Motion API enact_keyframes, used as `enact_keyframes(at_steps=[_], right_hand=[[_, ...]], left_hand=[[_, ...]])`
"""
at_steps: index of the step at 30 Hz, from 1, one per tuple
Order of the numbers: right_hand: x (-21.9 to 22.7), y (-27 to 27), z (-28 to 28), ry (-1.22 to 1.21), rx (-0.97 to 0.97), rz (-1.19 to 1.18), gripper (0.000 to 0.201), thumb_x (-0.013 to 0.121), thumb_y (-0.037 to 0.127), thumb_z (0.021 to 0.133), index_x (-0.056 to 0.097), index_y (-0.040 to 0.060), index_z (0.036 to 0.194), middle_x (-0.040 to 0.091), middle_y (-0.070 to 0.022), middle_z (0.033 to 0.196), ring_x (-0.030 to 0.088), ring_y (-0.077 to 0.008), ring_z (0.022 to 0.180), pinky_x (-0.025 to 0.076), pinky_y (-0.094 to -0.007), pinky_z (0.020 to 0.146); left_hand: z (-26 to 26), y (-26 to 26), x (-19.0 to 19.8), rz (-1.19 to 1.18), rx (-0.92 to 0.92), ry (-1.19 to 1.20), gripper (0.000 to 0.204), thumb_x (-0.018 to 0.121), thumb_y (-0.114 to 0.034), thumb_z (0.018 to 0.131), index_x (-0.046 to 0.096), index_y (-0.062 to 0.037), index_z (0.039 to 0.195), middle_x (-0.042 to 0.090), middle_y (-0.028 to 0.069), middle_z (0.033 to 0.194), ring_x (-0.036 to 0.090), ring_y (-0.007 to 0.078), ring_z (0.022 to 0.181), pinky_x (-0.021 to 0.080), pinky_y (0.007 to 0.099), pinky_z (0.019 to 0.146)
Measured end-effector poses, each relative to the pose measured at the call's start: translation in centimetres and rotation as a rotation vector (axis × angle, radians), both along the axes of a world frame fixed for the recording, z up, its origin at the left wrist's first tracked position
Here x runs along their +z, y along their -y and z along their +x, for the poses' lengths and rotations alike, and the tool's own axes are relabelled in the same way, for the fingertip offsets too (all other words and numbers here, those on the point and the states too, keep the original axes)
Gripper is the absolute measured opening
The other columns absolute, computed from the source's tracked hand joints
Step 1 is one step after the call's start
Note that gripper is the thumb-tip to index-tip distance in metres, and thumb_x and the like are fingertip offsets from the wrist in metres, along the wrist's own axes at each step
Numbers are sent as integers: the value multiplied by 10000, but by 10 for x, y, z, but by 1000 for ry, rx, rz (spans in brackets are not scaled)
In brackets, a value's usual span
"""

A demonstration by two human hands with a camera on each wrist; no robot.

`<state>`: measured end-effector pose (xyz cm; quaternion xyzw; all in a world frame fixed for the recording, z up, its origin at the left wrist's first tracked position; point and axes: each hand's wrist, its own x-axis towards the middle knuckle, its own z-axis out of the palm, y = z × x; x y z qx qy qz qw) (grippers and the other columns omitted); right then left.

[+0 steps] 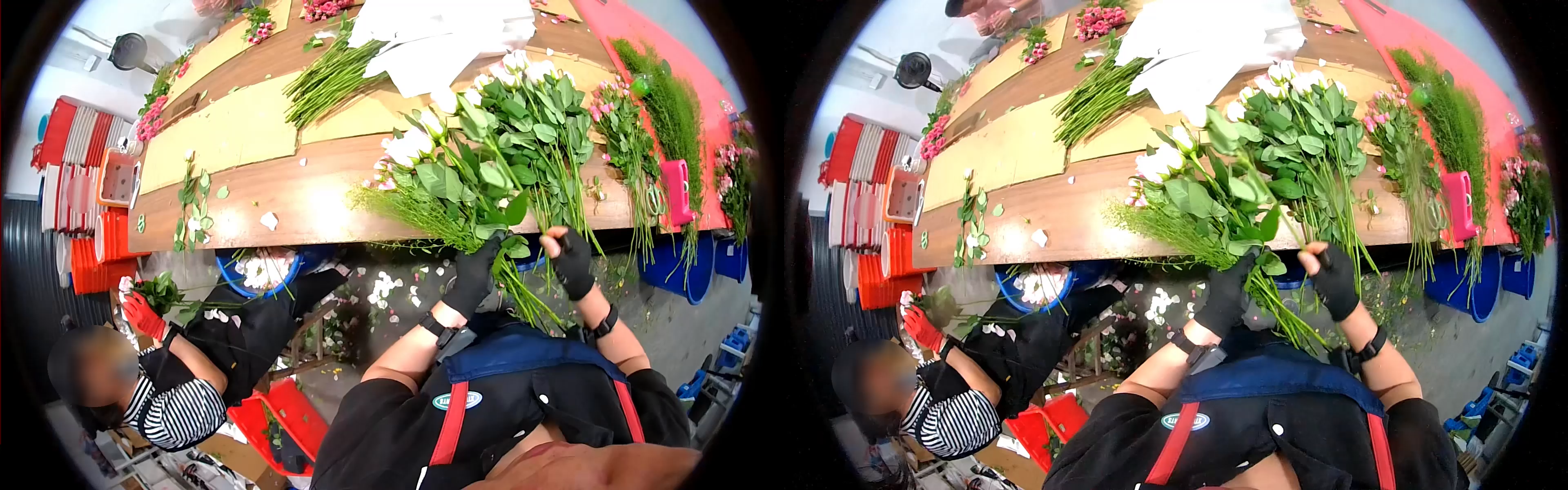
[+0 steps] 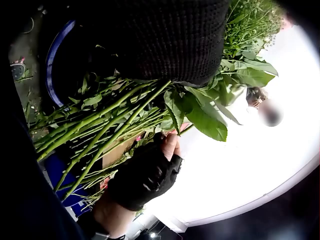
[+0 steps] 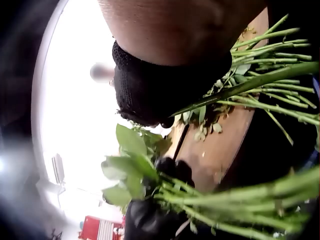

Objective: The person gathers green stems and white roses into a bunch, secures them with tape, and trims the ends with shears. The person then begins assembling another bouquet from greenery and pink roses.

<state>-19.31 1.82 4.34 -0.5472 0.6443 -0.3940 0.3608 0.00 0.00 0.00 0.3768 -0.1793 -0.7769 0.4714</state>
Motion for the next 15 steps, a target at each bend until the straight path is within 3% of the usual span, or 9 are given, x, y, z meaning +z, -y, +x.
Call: enact_keyframes(at_steps=[2, 3, 4, 7, 9, 10, 13, 15], right_hand=[[11, -19, 7, 39, 28, -5, 122, 630, 123, 848, 624, 3, 868, 599, -69, 753, 552, -156, 655, 452, -303, 621], [16, -17, 55, 70, 150, -102, 124, 633, 123, 845, 619, 0, 848, 591, -88, 746, 552, -175, 639, 446, -307, 603], [11, -23, 46, 46, 154, -92, 128, 638, 128, 842, 622, 1, 853, 590, -94, 741, 556, -185, 633, 444, -312, 595], [17, -36, 15, 21, 132, -86, 138, 657, 126, 817, 635, 2, 873, 597, -110, 724, 581, -212, 626, 456, -320, 593], [27, -44, 8, -6, 121, -92, 146, 664, 123, 804, 641, 3, 884, 606, -113, 722, 594, -217, 626, 463, -320, 596], [38, -49, 4, -116, 115, -33, 164, 673, 128, 793, 648, 7, 901, 632, -134, 786, 625, -233, 704, 476, -342, 633], [56, -60, -12, -303, 147, -167, 187, 696, 130, 772, 658, 11, 911, 645, -155, 876, 634, -244, 839, 481, -369, 709], [54, -74, -22, -149, 56, -66, 339, 735, 155, 750, 610, 9, 1029, 638, -146, 967, 617, -248, 921, 473, -365, 789]], left_hand=[[10, -4, -7, -265, -35, 258, 247, 603, -125, 905, 598, -5, 1121, 641, 43, 1054, 604, 108, 920, 491, 261, 791], [29, -4, 3, -421, -48, 446, 243, 609, -145, 909, 602, -6, 1108, 637, 35, 1043, 594, 91, 896, 484, 253, 771], [24, -6, 5, -632, -81, 611, 234, 609, -149, 910, 606, -8, 1097, 634, 27, 1030, 585, 84, 877, 478, 252, 758], [-8, -11, 20, -668, -143, 544, 214, 606, -152, 915, 609, -7, 1071, 630, 13, 996, 568, 94, 847, 469, 264, 744], [-16, -11, 39, -317, -248, 199, 227, 608, -158, 914, 605, -6, 1083, 634, 20, 999, 576, 105, 863, 474, 274, 761], [-22, -12, 44, -292, -280, 158, 216, 582, -134, 925, 608, -5, 1097, 653, 42, 1016, 615, 134, 902, 492, 291, 780], [-51, -17, 43, -322, -291, 92, 206, 577, -112, 924, 605, -1, 1095, 652, 49, 1032, 621, 136, 922, 501, 289, 793], [-80, -17, 39, -264, -274, -38, 234, 576, -96, 922, 591, 13, 1129, 651, 70, 1046, 628, 144, 925, 509, 296, 807]])
